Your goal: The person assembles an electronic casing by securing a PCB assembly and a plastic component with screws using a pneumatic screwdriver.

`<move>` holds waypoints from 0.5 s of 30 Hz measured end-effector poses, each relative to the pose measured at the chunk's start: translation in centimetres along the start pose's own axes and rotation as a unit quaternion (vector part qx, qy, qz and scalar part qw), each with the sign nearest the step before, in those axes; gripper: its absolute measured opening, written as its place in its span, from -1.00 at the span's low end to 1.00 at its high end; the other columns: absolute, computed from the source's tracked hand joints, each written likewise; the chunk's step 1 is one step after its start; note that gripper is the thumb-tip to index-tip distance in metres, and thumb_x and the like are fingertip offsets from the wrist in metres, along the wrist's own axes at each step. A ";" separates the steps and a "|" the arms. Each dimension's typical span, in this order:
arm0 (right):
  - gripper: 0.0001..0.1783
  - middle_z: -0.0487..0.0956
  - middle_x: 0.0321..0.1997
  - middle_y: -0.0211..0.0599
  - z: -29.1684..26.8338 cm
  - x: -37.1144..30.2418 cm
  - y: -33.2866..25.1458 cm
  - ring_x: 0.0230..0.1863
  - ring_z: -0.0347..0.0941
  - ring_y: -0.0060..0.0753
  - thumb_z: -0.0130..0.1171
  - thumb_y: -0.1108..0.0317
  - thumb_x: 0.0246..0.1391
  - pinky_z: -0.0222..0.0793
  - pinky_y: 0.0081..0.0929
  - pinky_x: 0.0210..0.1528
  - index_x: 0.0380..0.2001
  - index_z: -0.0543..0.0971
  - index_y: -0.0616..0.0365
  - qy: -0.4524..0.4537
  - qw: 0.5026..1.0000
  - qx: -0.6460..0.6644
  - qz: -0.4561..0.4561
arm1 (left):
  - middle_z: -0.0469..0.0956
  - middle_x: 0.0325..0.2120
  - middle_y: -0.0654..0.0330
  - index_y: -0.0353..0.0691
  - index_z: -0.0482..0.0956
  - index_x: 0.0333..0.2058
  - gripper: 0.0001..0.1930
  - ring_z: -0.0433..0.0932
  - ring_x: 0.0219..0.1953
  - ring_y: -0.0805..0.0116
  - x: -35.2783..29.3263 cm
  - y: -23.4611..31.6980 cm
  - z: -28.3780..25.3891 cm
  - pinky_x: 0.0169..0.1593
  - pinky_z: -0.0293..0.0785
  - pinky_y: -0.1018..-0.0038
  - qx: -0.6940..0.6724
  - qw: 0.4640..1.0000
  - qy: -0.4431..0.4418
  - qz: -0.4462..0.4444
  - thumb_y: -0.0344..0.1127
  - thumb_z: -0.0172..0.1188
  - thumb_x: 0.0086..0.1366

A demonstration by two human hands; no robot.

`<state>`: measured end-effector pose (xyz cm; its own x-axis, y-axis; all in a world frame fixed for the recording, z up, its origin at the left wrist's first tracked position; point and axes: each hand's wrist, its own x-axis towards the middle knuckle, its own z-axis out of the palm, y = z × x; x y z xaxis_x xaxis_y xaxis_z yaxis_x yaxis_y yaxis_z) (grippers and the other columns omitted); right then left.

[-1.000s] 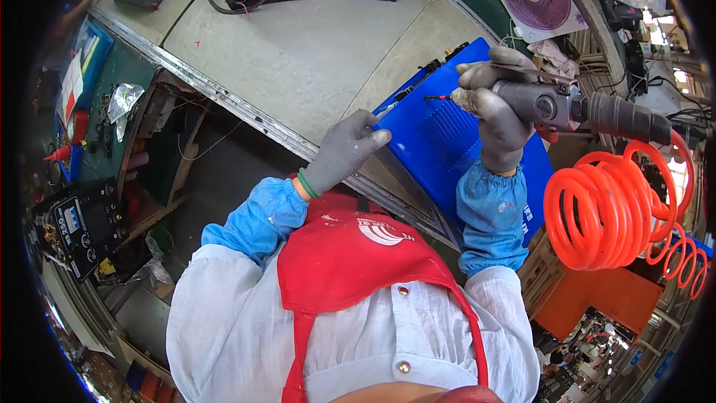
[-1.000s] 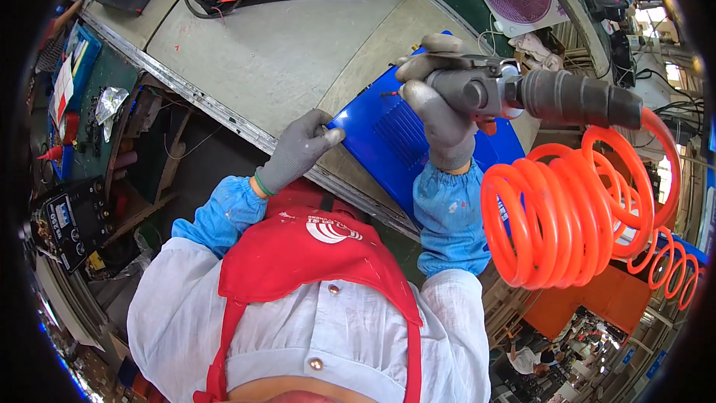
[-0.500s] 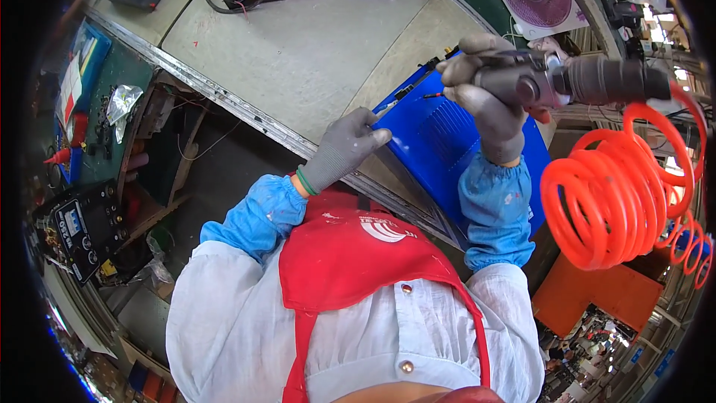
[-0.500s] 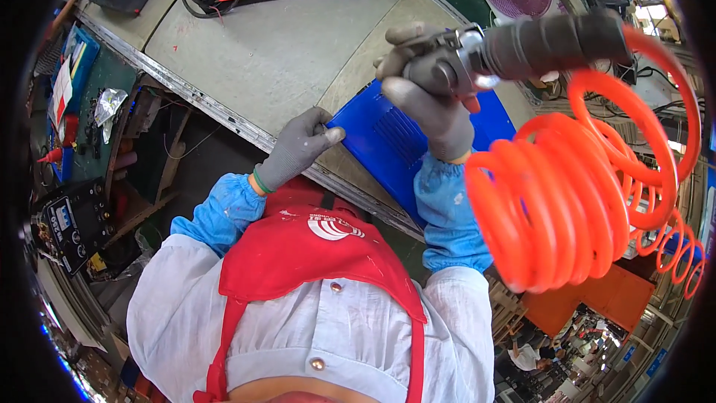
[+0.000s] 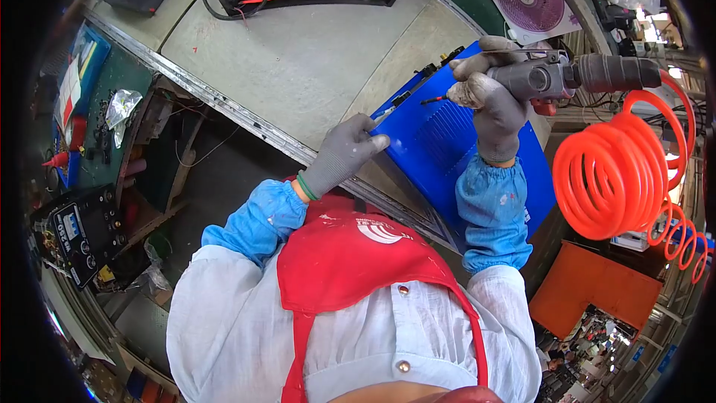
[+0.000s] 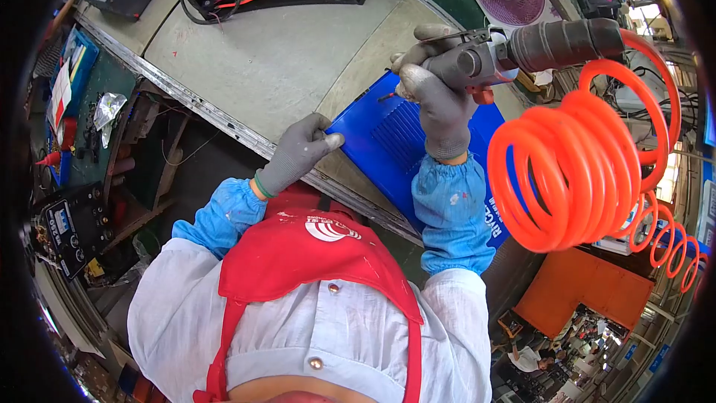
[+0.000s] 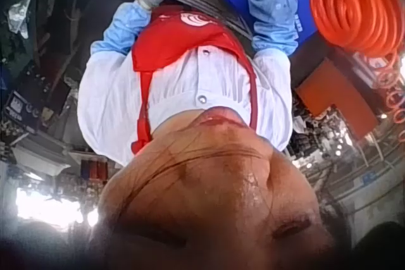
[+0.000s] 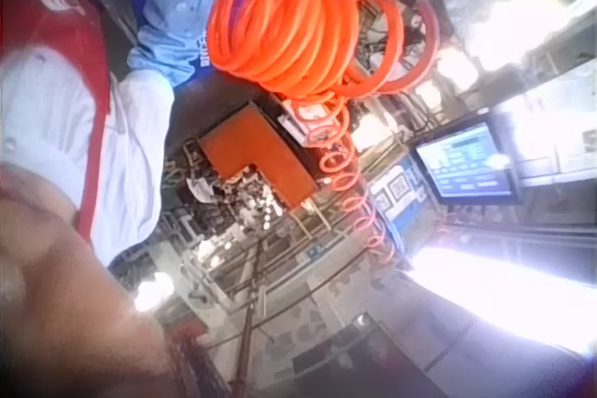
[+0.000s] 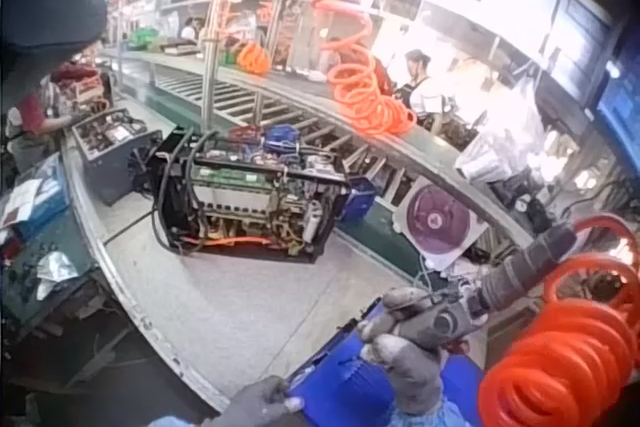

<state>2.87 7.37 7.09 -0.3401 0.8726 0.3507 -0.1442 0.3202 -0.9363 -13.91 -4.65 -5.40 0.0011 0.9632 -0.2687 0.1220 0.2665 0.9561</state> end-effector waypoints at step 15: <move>-0.45 0.56 -0.41 -0.04 0.4 -2.4 -4.0 -0.43 0.53 -0.28 0.03 0.51 -0.19 0.48 -0.27 -0.10 -0.01 0.34 0.45 0.094 0.993 0.056 -0.052 | 0.60 -0.39 0.05 -0.01 0.51 0.03 -0.54 0.59 -0.34 0.16 4.3 4.0 0.4 -0.23 0.47 0.31 0.224 0.959 -0.035 0.169 -0.10 0.20 0.13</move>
<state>3.90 3.83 10.02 -0.1407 0.8937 0.4261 -0.2762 0.3779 -0.8837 -12.97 0.52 -2.79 0.1802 0.9833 0.0265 0.5171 -0.1176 0.8478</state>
